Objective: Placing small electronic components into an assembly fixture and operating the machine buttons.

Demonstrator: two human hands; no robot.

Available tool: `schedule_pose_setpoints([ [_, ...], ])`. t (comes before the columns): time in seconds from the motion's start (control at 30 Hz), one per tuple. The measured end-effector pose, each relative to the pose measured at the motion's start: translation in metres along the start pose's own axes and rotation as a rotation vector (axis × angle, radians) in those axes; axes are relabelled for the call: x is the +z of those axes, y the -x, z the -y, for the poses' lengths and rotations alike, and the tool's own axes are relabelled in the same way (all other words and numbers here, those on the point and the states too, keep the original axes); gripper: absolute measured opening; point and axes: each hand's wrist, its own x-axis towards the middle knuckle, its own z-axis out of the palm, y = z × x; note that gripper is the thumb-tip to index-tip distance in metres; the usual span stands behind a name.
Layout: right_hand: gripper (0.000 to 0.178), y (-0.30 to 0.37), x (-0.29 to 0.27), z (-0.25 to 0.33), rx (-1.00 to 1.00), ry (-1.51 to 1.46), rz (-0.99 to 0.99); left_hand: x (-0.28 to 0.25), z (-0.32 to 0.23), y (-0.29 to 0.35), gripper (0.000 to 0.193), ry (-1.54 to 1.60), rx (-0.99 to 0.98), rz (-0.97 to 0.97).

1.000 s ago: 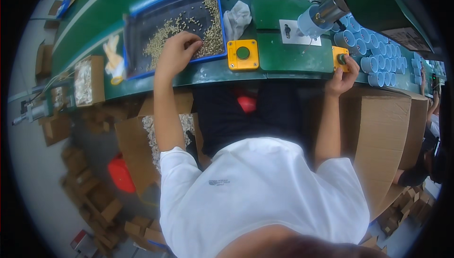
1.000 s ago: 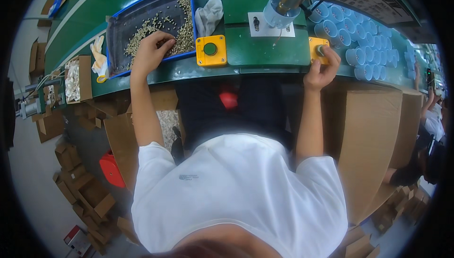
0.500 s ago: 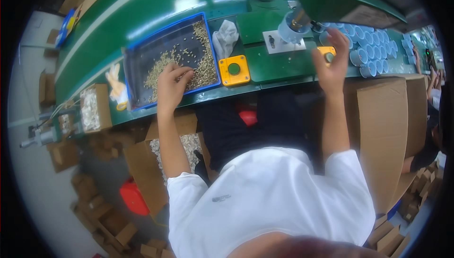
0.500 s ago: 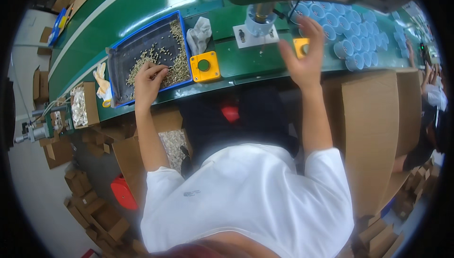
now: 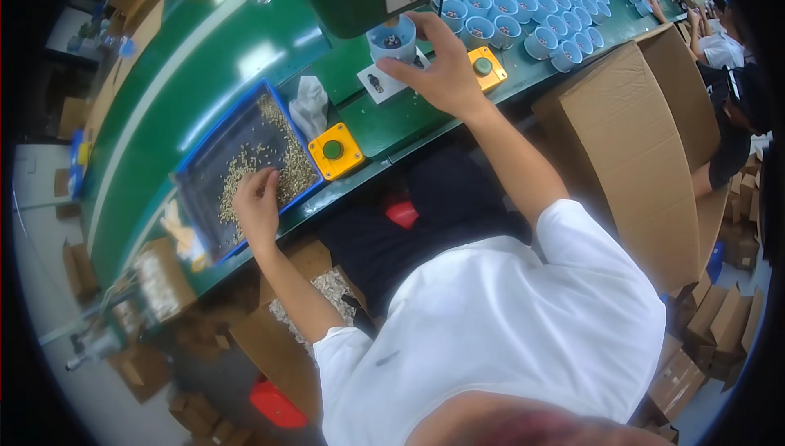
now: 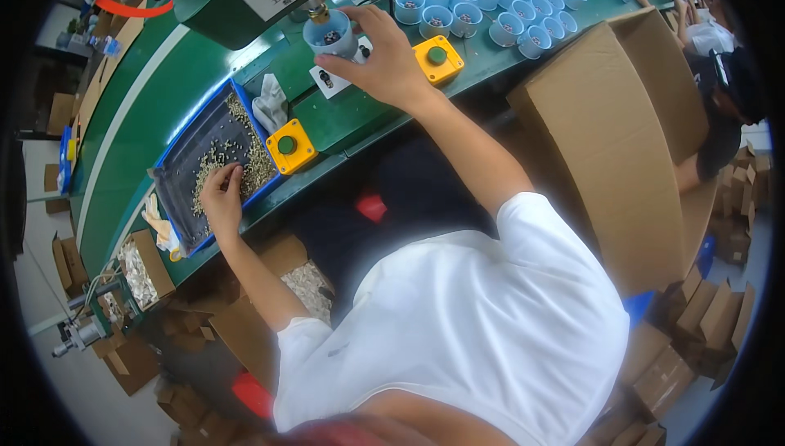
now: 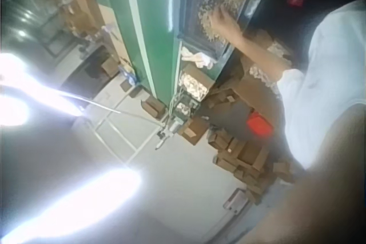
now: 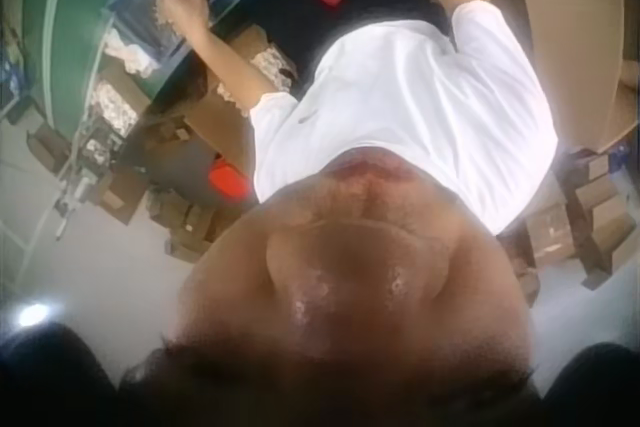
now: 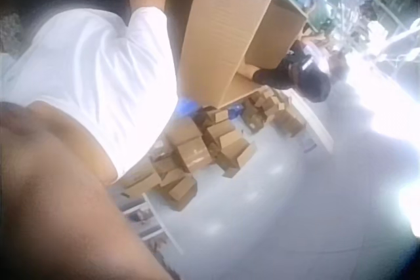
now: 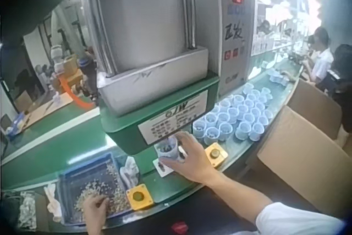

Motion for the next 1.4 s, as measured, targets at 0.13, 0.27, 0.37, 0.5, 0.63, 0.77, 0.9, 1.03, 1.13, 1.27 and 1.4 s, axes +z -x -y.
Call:
schedule_pose_setpoints([
  [0.13, 0.074, -0.008, -0.012, 0.001, -0.050, -0.123, -0.062, 0.001, 0.000, -0.002, 0.012, -0.019, 0.006, 0.011],
  [0.27, 0.070, -0.002, -0.043, -0.021, -0.154, -0.173, -0.122, -0.001, -0.002, -0.003, 0.013, -0.050, -0.013, 0.019],
  [0.37, 0.055, -0.024, -0.065, -0.036, -0.360, -0.041, -0.417, -0.002, 0.000, 0.004, 0.014, -0.048, -0.028, 0.003],
  [0.5, 0.038, -0.134, -0.122, -0.154, -0.132, -0.071, -0.568, 0.002, -0.004, -0.005, 0.013, -0.004, 0.003, -0.026],
  [0.63, 0.037, -0.171, -0.075, -0.173, -0.204, -0.029, -0.604, 0.007, 0.014, 0.000, 0.012, 0.011, -0.055, -0.053],
  [0.77, 0.035, -0.190, -0.020, -0.166, -0.290, 0.069, -0.652, 0.006, 0.016, 0.002, 0.013, 0.025, -0.075, -0.066],
  [0.9, 0.034, -0.191, -0.047, -0.226, -0.327, 0.224, -0.686, 0.004, 0.004, 0.005, 0.013, -0.023, -0.080, -0.038],
  [1.03, 0.033, -0.176, -0.130, -0.306, -0.375, 0.372, -0.717, -0.001, 0.004, 0.005, 0.014, -0.047, -0.063, -0.057],
  [1.13, 0.032, -0.185, -0.123, -0.332, -0.408, 0.493, -0.740, 0.001, 0.007, 0.007, 0.014, -0.054, -0.064, -0.056],
  [1.27, 0.031, -0.178, -0.246, -0.384, -0.470, 0.742, -0.808, 0.033, 0.000, -0.034, 0.015, 0.044, 0.043, -0.006],
  [1.4, 0.027, -0.067, -0.109, -0.130, -0.074, -0.365, -0.435, -0.002, 0.015, 0.015, 0.015, 0.017, -0.109, -0.077],
])
